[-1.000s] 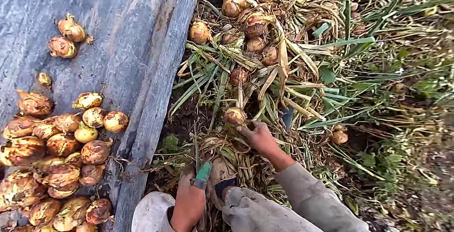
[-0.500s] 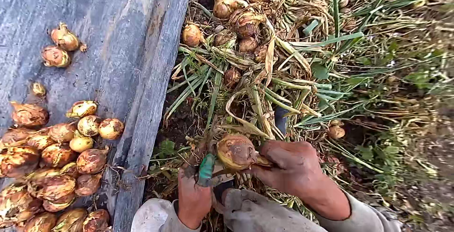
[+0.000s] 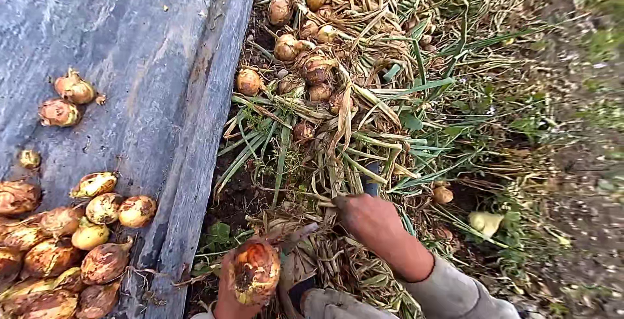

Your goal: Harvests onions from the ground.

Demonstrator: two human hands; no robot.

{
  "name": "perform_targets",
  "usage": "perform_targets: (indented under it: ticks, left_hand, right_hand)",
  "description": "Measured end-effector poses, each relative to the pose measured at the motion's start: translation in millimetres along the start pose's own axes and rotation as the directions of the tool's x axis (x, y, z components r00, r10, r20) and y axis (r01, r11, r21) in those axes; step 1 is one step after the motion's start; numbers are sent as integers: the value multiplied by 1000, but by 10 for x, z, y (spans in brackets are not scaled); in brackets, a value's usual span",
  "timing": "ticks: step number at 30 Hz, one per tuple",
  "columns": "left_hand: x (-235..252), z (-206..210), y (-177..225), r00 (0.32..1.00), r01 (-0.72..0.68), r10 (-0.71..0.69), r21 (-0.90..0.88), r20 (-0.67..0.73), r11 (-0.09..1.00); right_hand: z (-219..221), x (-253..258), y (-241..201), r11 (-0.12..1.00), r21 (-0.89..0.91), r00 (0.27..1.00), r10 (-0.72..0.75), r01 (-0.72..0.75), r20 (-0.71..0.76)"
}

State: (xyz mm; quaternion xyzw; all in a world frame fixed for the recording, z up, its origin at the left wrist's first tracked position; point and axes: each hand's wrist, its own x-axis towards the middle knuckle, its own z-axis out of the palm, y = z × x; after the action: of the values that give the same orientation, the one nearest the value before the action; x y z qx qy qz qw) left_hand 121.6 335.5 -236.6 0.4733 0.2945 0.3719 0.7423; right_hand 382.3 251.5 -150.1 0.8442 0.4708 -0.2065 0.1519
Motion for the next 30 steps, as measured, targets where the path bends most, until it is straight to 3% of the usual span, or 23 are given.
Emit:
perform_targets:
  ticks: [1, 2, 3, 4, 6, 10, 13, 15, 17, 19, 21, 25, 27, 30]
  left_hand:
    - [52, -67, 93, 995, -1, 1, 8, -95, 1000]
    - [118, -104, 165, 969, 17, -4, 50, -246, 999]
    - [221, -108, 229, 915, 63, -61, -8, -399, 998]
    - [331, -106, 283, 855, 85, -163, -178, -493, 980]
    - [445, -105, 326, 804, 60, -319, -464, -502, 884]
    - [399, 126, 257, 801, 218, -441, -488, -406, 845]
    - [283, 307, 221, 750, 366, -515, -387, -416, 846]
    - [230, 401, 260, 733, 441, -528, -291, -429, 849]
    - [250, 491, 346, 731, 497, -543, -222, -415, 839]
    - [303, 540, 416, 748, 511, -536, -176, -392, 842]
    - [338, 567, 454, 789, 485, -499, -136, -358, 864]
    - [397, 620, 412, 807, 494, -507, -125, -303, 861]
    - [387, 651, 376, 812, 515, -528, -119, -250, 849]
    - [416, 700, 314, 819, 534, -539, -78, -196, 842]
  right_hand:
    - [-61, 158, 155, 992, -27, 981, 127, -124, 144]
    - [-102, 295, 322, 986, -11, 966, 167, -168, 198]
    - [-146, 413, 458, 986, 33, 970, 155, -164, 187]
    - [-208, 536, 534, 986, 88, 983, 129, -141, 129]
    - [-341, 888, 577, 967, 245, 995, 87, -72, -51]
    - [-487, 2047, 592, 770, 638, 915, 249, 12, -318]
    - [-694, 2816, 685, 830, 557, 864, 249, 43, -438]
    - [-844, 3107, 754, 900, 423, 917, 253, -106, -308]
    - [-979, 3116, 725, 943, 204, 940, 297, -261, -170]
    - [-1031, 3016, 696, 935, 101, 937, 345, -339, -48]
    - [-845, 2891, 797, 925, 144, 935, 355, -351, -2]
    - [-592, 2820, 940, 893, 400, 941, 292, -205, -171]
    - [-605, 2605, 827, 741, 668, 929, 289, -65, -230]
    - [-542, 1856, 421, 323, 919, 930, 209, 225, -302]
